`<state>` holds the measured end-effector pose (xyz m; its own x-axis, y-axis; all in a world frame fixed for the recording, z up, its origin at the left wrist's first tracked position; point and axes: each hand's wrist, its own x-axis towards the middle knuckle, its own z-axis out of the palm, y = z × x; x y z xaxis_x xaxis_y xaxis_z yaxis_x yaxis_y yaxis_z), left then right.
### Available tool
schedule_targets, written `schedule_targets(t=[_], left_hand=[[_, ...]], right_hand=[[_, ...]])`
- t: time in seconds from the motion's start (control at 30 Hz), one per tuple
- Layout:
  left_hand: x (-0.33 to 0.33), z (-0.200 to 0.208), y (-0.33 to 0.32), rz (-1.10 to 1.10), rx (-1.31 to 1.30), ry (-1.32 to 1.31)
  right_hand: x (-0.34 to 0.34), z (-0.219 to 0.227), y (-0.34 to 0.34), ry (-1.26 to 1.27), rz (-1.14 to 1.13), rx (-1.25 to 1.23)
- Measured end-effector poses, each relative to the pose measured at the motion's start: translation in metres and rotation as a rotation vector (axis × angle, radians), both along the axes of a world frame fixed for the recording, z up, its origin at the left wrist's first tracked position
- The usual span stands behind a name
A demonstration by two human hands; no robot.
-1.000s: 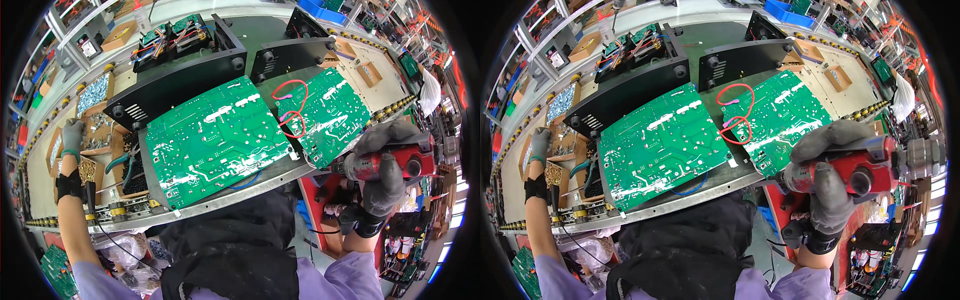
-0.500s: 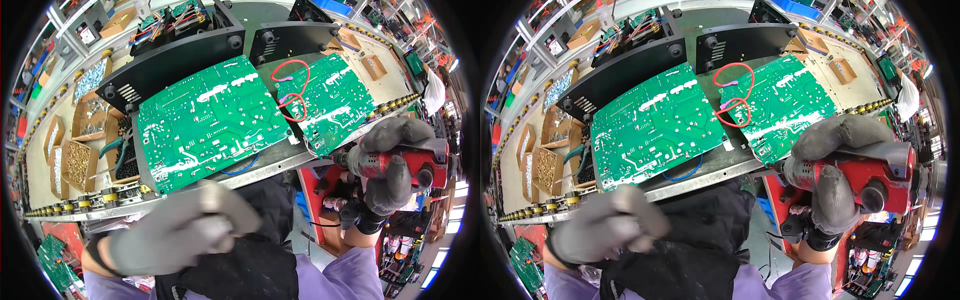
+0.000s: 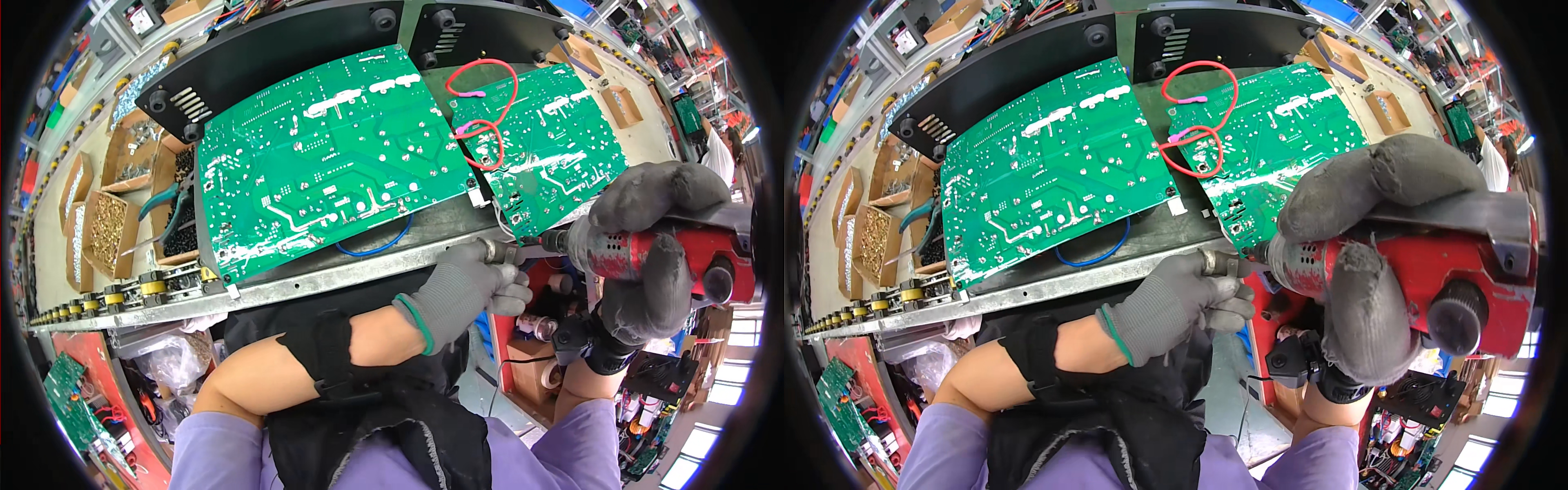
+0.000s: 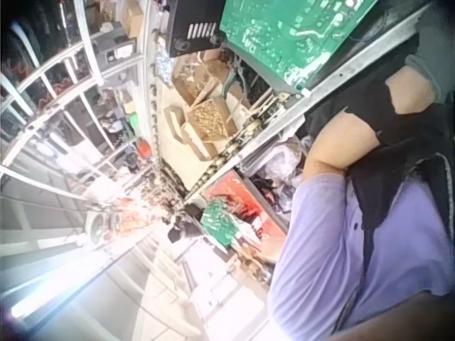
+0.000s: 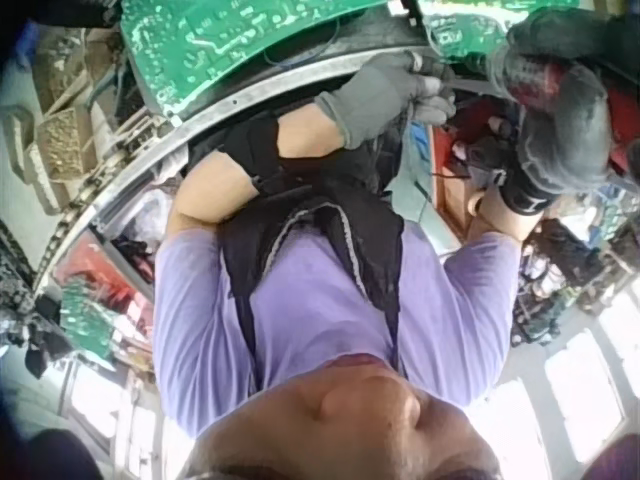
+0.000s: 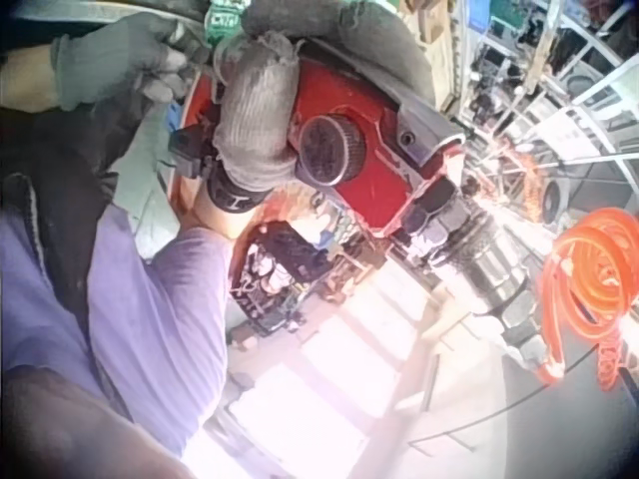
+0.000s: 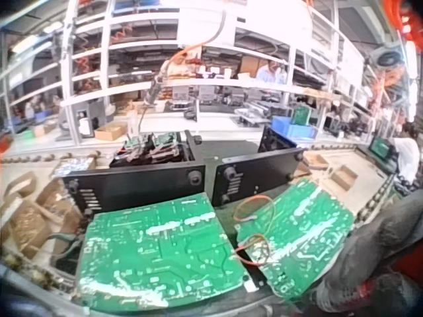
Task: Assembling electronic units by using an electric screwdriver to fasten circuit boards and connecting internal wires inside a chassis.
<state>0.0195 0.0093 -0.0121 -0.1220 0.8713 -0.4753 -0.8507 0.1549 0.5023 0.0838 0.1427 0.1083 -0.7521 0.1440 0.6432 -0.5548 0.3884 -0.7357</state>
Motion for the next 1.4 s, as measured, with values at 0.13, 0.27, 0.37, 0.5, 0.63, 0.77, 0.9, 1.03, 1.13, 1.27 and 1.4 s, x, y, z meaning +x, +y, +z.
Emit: schedule_targets(t=[0.13,0.27,0.37,0.5,0.63,0.77,0.9,1.03,1.13,1.27,1.4], left_hand=[[0.009,0.004,0.011,0.101,-0.042,-0.050],[0.012,0.007,0.016,0.141,-0.036,-0.040],[0.012,0.009,0.019,0.155,-0.005,-0.048],[0.014,0.011,0.019,0.176,0.000,-0.065],[0.017,0.011,0.017,0.184,0.006,-0.096],[0.019,0.009,0.018,0.197,0.012,-0.148],[0.021,0.008,0.022,0.209,0.017,-0.157],[0.022,0.009,0.025,0.227,0.020,-0.048],[0.022,0.009,0.026,0.229,0.018,0.006],[0.021,0.007,0.026,0.204,0.009,-0.013],[0.020,0.006,0.026,0.207,0.042,-0.003]], right_hand=[[0.009,0.003,0.001,-0.156,-0.063,-0.110],[0.002,-0.004,0.017,0.079,-0.015,0.029],[0.005,-0.007,0.020,0.045,-0.045,0.008],[0.011,-0.007,0.017,0.006,-0.088,-0.019],[0.010,-0.006,0.016,-0.012,-0.107,-0.030],[0.009,-0.007,0.014,-0.033,-0.129,-0.042],[0.006,-0.005,0.018,-0.046,-0.005,-0.083],[0.003,-0.001,0.026,-0.067,0.126,-0.078],[0.005,-0.004,0.025,-0.043,0.055,-0.068],[0.006,-0.006,0.022,-0.030,0.022,-0.063],[0.003,-0.006,0.021,-0.022,0.012,-0.068]])
